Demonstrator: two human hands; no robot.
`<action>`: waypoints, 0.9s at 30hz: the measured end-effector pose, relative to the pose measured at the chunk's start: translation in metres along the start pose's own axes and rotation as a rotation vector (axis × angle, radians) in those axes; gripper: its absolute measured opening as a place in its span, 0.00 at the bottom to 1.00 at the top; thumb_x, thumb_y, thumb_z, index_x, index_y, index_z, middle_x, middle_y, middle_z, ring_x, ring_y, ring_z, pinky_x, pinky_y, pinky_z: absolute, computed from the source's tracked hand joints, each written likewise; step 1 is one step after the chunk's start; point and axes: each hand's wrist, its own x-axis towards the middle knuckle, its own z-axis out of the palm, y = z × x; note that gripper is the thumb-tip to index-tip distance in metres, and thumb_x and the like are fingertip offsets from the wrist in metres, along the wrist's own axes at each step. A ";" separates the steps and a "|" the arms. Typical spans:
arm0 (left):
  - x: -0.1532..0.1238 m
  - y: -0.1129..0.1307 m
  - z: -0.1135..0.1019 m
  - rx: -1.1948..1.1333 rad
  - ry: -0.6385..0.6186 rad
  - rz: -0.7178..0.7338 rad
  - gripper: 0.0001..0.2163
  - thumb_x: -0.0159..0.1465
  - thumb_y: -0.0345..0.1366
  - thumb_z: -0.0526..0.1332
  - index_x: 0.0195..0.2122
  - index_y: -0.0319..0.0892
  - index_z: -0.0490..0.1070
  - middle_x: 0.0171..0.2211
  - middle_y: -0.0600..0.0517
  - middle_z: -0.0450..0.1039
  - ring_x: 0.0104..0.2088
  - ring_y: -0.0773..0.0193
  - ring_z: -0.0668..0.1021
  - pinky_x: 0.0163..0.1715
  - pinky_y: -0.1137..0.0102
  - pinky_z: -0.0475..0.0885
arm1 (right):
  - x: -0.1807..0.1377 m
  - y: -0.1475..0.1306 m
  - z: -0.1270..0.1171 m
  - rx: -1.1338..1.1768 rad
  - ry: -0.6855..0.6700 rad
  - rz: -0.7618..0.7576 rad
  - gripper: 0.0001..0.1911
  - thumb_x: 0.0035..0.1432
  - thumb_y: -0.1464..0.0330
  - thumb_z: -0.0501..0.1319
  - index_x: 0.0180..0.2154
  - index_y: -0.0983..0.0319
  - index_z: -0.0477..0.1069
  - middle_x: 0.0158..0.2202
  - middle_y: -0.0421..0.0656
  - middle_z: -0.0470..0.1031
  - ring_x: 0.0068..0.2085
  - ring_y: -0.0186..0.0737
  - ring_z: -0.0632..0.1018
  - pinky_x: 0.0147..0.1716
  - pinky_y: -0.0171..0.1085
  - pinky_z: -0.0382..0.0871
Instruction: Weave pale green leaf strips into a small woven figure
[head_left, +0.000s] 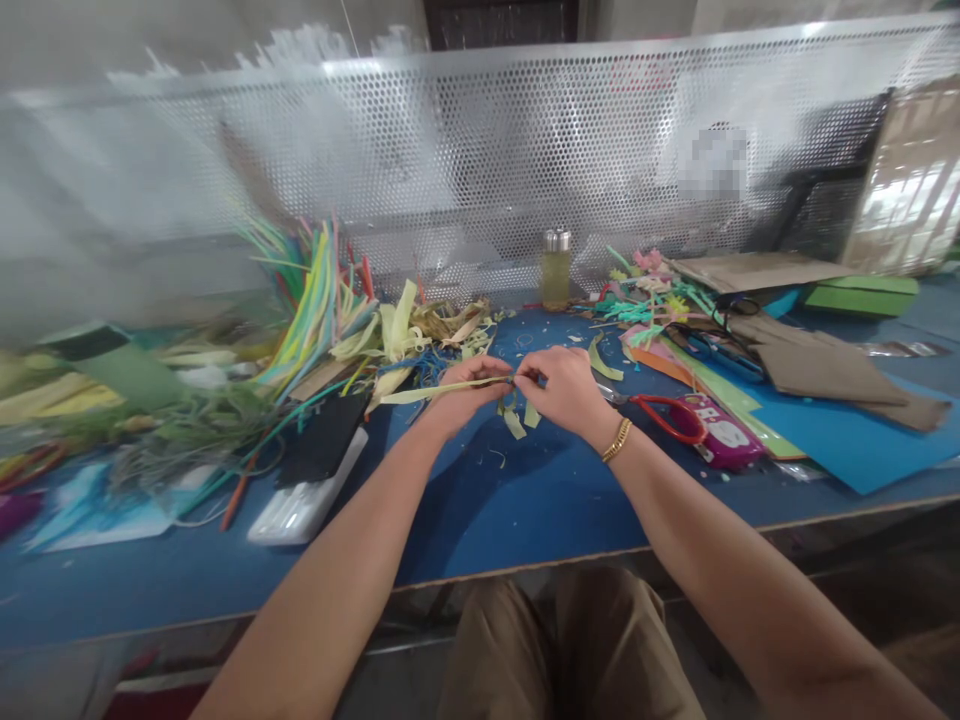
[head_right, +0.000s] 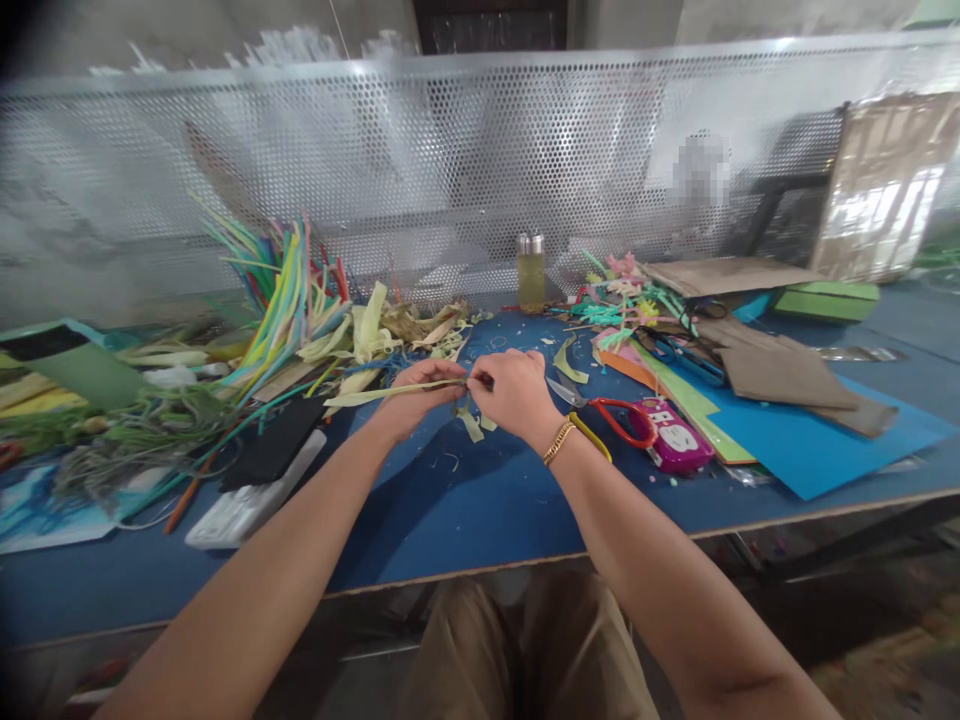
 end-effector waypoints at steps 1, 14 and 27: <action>0.000 0.000 0.000 -0.014 0.003 -0.008 0.14 0.48 0.37 0.71 0.36 0.41 0.76 0.33 0.51 0.77 0.32 0.65 0.77 0.36 0.68 0.72 | 0.000 0.000 0.000 0.004 -0.003 0.005 0.08 0.59 0.65 0.58 0.29 0.59 0.73 0.29 0.39 0.76 0.36 0.40 0.71 0.43 0.42 0.51; 0.000 0.000 0.001 0.047 0.024 0.017 0.11 0.49 0.38 0.71 0.33 0.41 0.77 0.30 0.51 0.76 0.30 0.65 0.76 0.33 0.69 0.70 | 0.002 0.000 0.001 0.038 -0.022 0.042 0.07 0.58 0.67 0.59 0.30 0.59 0.73 0.29 0.40 0.75 0.35 0.40 0.71 0.41 0.40 0.53; 0.001 -0.007 -0.004 -0.145 0.024 -0.034 0.14 0.50 0.36 0.71 0.38 0.42 0.74 0.30 0.54 0.74 0.29 0.68 0.75 0.31 0.73 0.70 | 0.005 0.015 0.007 0.331 0.017 0.083 0.06 0.56 0.68 0.61 0.37 0.60 0.74 0.36 0.42 0.78 0.37 0.37 0.76 0.38 0.36 0.65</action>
